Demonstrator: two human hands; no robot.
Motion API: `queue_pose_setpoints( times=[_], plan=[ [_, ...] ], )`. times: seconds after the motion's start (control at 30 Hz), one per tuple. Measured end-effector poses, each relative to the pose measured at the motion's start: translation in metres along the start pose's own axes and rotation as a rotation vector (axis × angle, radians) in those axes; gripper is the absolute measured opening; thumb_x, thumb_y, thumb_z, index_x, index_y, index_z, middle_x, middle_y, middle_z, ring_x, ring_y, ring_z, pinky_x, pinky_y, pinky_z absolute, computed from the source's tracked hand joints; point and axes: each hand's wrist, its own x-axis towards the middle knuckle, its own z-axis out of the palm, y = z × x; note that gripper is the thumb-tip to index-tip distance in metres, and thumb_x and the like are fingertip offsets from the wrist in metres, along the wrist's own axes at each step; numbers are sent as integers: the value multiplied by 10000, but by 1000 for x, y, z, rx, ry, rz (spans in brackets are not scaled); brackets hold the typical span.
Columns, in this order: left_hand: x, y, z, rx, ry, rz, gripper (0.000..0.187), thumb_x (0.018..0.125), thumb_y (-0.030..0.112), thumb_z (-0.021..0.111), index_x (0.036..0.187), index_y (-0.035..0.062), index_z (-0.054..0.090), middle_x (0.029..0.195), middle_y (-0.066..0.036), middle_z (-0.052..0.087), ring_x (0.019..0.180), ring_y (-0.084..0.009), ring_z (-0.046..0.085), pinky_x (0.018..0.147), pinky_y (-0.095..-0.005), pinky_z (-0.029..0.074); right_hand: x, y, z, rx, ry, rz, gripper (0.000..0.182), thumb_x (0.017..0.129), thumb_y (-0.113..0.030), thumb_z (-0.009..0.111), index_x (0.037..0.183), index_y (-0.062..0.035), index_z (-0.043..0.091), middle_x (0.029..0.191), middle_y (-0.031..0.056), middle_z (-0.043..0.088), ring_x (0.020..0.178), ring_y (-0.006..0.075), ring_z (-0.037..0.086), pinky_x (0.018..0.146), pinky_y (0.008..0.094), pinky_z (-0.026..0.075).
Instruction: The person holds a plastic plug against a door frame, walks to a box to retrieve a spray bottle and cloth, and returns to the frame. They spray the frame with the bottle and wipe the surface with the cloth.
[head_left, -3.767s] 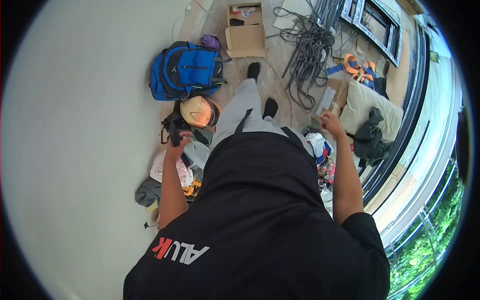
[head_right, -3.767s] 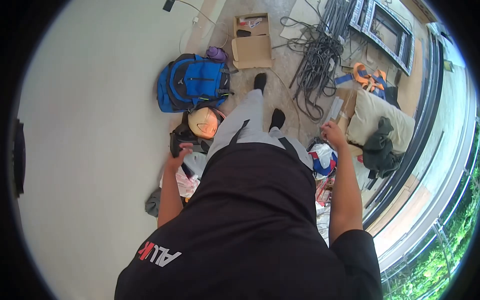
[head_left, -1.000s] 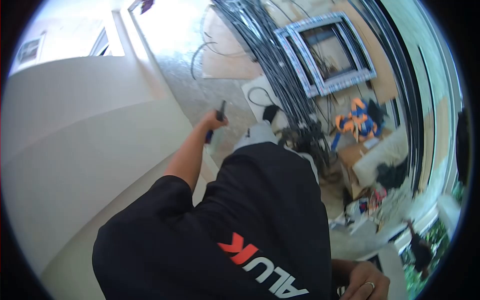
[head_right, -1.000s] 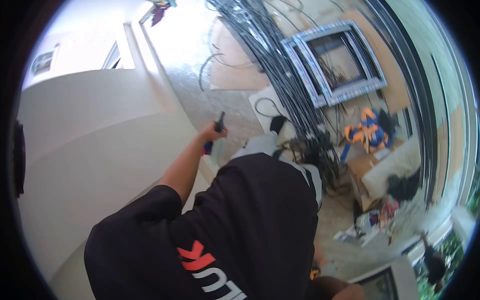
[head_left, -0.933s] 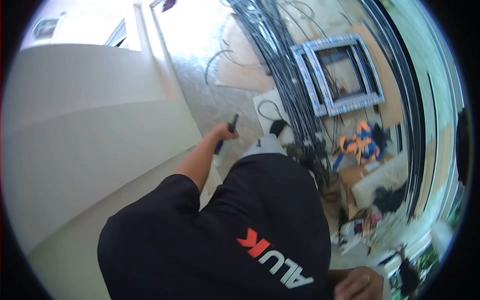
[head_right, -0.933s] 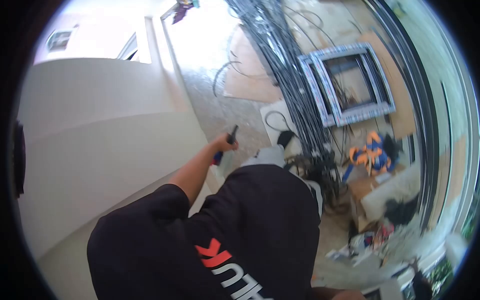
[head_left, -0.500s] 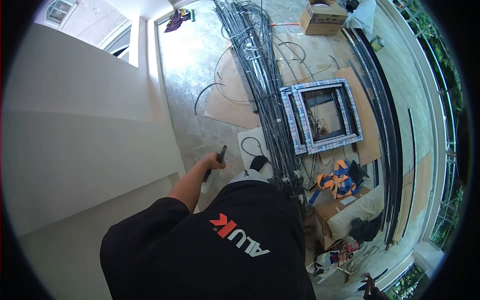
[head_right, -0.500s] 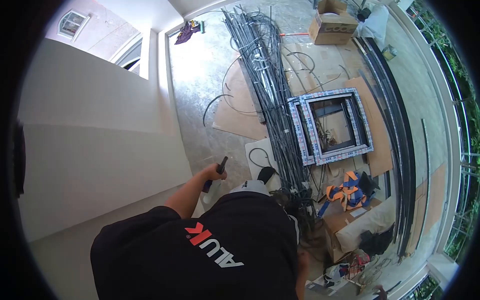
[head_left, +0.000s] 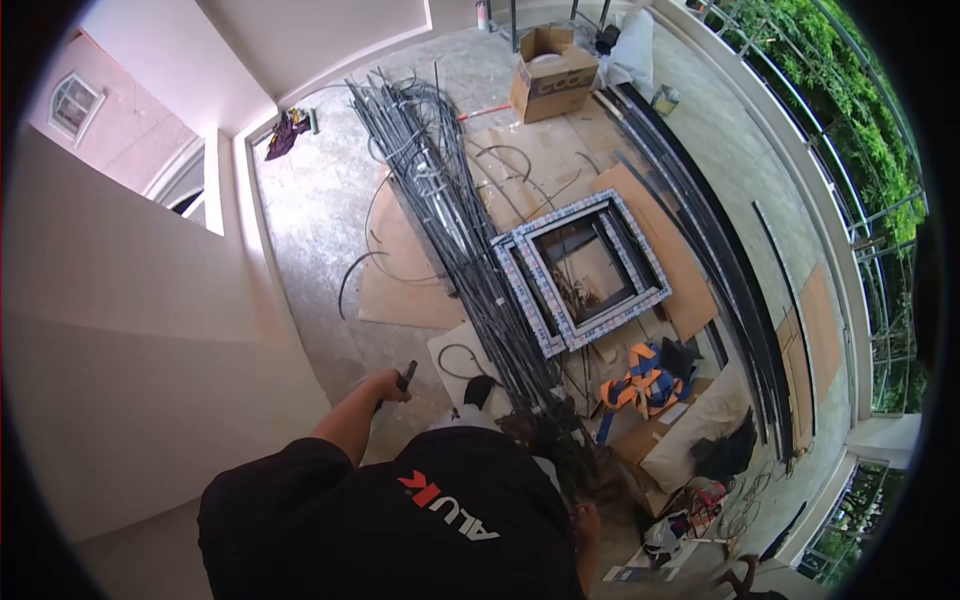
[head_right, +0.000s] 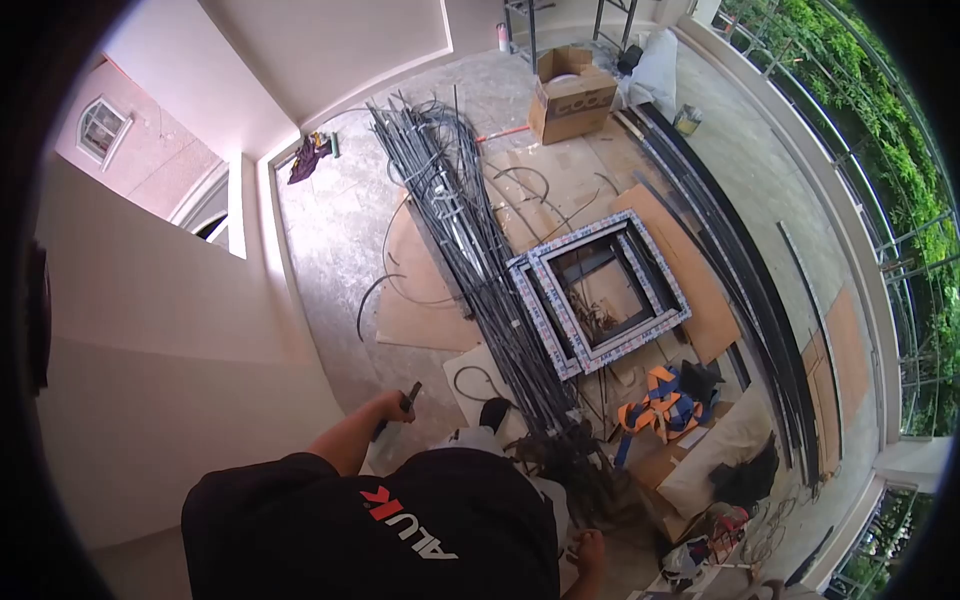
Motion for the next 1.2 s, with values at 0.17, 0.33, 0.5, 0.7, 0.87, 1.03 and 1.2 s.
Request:
queue_pose_setpoints(
  times=[0.17,0.33,0.5,0.7,0.87,1.03,1.2],
  plan=[
    [17,21,-9,25,28,44,386,676,417,867,880,94,811,922,-131,775,882,-274,736,843,-403,566,6,4,9,30,152,-123,241,936,-185,543,1042,24,598,971,161,679,881,265,673,724,421,533],
    [25,37,-19,-138,35,167,249,751,311,818,866,91,809,872,-84,780,833,-227,741,820,-363,572,49,108,23,-111,232,-27,307,942,-233,638,1114,22,645,1015,221,700,927,331,690,814,441,548],
    [10,56,-24,-145,30,234,179,791,249,779,879,97,813,849,-58,781,801,-190,741,801,-336,573,-22,67,21,265,200,324,246,868,-176,708,1034,-4,652,945,204,679,902,350,671,824,470,554],
    [16,48,-6,-14,-68,144,227,795,300,795,883,92,816,867,-74,785,815,-196,743,817,-345,575,-59,90,19,-290,200,-84,206,800,-158,757,946,-46,667,884,177,664,855,374,654,788,507,551],
    [40,32,7,29,-174,109,276,769,349,819,894,102,822,879,-78,789,831,-206,744,838,-356,577,-31,127,26,-976,303,-376,138,878,-214,650,896,-83,691,886,173,679,826,381,671,717,522,529],
    [44,59,-1,136,-112,140,309,758,373,813,897,97,821,876,-97,785,836,-212,744,830,-366,577,-31,123,47,-614,633,-183,232,969,-208,546,870,-70,705,856,178,695,804,399,688,731,527,541],
    [37,113,5,298,33,192,295,762,368,802,892,104,816,877,-110,782,856,-230,751,837,-380,580,-25,145,43,-506,556,-8,317,991,-291,532,921,-45,719,923,203,706,885,404,698,797,526,552]
  ],
)
